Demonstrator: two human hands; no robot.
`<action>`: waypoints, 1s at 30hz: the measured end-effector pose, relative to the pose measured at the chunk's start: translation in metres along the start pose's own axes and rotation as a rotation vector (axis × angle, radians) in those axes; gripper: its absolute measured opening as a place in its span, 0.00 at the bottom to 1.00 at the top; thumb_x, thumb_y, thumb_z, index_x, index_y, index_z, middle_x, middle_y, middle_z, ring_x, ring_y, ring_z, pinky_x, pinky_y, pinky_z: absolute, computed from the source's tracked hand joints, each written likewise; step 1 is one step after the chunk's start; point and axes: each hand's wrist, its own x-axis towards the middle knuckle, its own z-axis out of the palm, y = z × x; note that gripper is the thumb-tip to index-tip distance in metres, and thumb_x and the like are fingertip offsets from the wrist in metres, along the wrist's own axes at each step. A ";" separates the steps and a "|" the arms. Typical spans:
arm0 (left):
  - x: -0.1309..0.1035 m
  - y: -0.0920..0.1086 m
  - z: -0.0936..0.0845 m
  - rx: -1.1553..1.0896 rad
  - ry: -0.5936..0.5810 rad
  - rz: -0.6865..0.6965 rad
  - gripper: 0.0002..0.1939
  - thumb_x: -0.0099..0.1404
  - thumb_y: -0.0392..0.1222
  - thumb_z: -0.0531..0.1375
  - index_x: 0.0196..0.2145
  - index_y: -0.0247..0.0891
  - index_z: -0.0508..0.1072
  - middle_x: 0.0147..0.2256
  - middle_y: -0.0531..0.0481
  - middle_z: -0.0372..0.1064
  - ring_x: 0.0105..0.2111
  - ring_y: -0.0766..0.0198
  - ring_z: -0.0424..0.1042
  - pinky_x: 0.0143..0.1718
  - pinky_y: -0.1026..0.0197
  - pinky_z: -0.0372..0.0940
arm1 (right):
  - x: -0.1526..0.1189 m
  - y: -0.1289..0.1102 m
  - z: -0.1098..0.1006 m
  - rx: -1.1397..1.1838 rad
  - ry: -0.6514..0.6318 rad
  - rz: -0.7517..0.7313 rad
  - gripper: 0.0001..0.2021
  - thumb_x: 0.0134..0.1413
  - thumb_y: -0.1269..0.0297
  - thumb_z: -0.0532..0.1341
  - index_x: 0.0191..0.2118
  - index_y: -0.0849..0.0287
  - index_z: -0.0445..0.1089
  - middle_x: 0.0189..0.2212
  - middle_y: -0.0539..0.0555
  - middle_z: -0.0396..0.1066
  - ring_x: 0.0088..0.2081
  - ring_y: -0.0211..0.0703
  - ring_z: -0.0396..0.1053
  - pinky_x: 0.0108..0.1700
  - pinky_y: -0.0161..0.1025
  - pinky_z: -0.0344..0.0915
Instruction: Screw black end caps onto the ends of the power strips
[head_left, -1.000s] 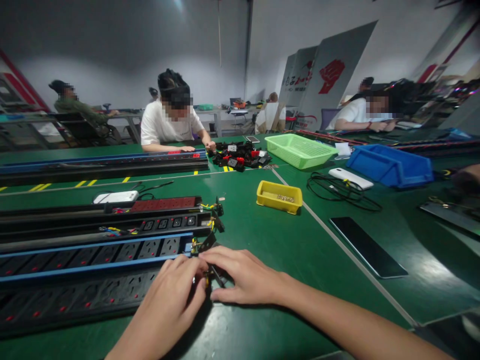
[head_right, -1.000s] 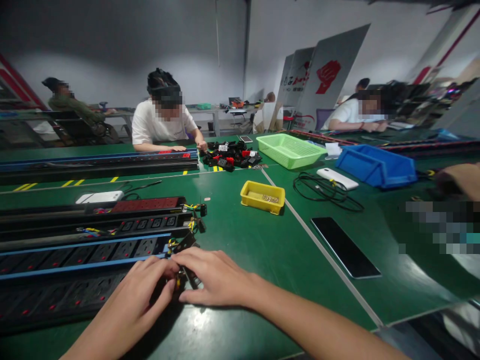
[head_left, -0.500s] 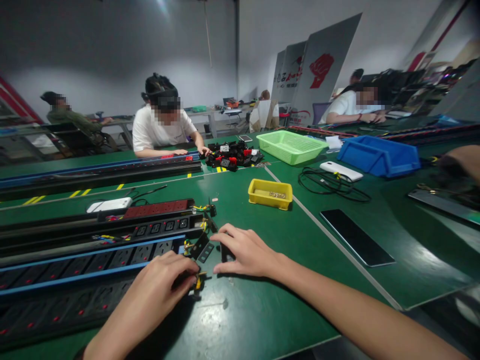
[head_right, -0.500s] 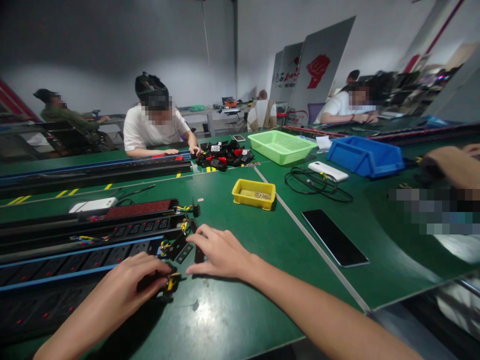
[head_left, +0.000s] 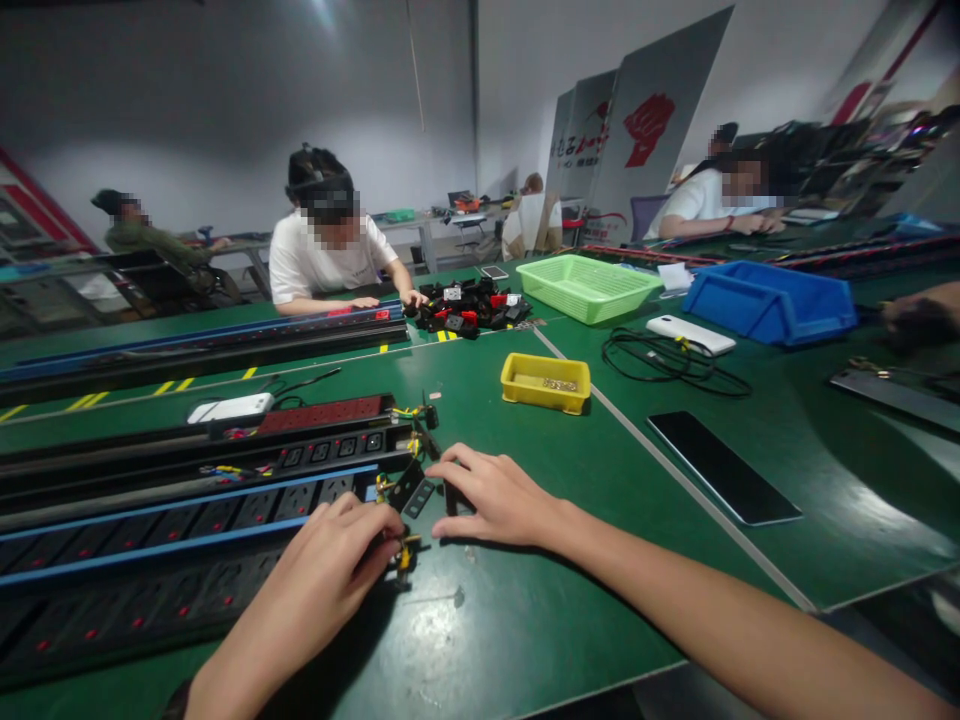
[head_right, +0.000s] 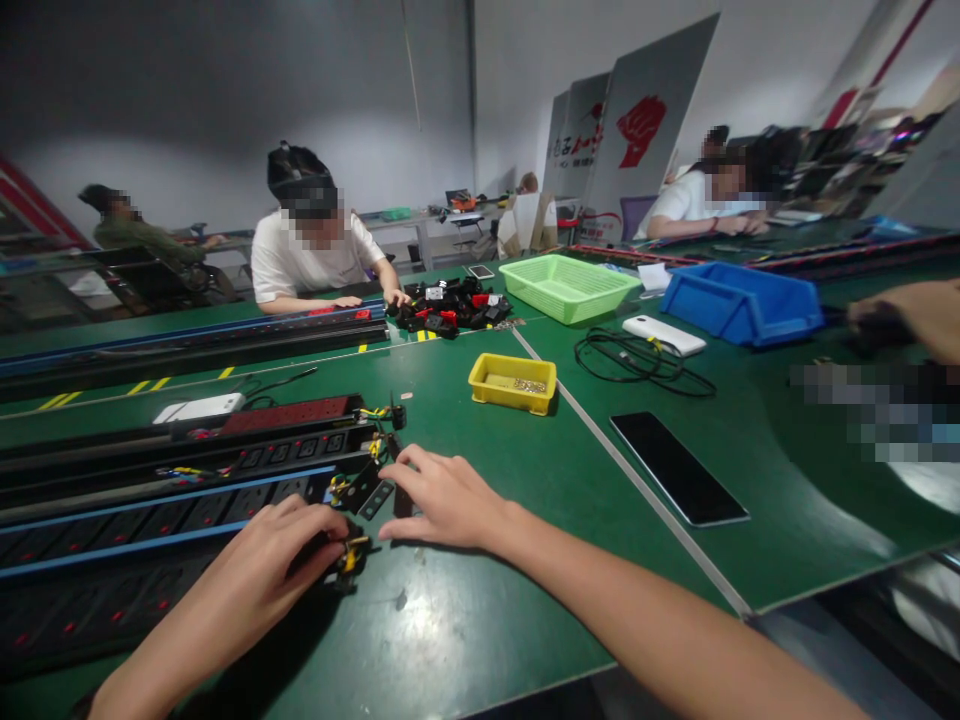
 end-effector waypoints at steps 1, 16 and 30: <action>0.000 0.002 -0.001 0.006 0.002 0.000 0.09 0.75 0.41 0.54 0.41 0.44 0.74 0.39 0.50 0.72 0.38 0.58 0.69 0.40 0.58 0.60 | 0.000 0.000 0.000 -0.001 -0.002 0.003 0.33 0.60 0.38 0.62 0.62 0.54 0.65 0.54 0.59 0.69 0.49 0.52 0.73 0.46 0.45 0.72; 0.002 0.001 -0.006 0.064 -0.008 0.026 0.09 0.74 0.43 0.57 0.39 0.43 0.78 0.36 0.49 0.70 0.38 0.58 0.68 0.37 0.60 0.60 | -0.002 -0.001 0.001 0.008 -0.015 0.014 0.31 0.62 0.39 0.62 0.62 0.55 0.65 0.55 0.60 0.68 0.50 0.52 0.73 0.47 0.48 0.73; 0.001 0.000 -0.001 -0.078 0.013 0.008 0.14 0.76 0.46 0.53 0.42 0.43 0.78 0.39 0.48 0.72 0.39 0.60 0.72 0.41 0.60 0.67 | -0.002 0.002 0.005 0.017 0.005 0.003 0.31 0.60 0.40 0.64 0.62 0.54 0.67 0.55 0.60 0.68 0.50 0.52 0.73 0.47 0.47 0.73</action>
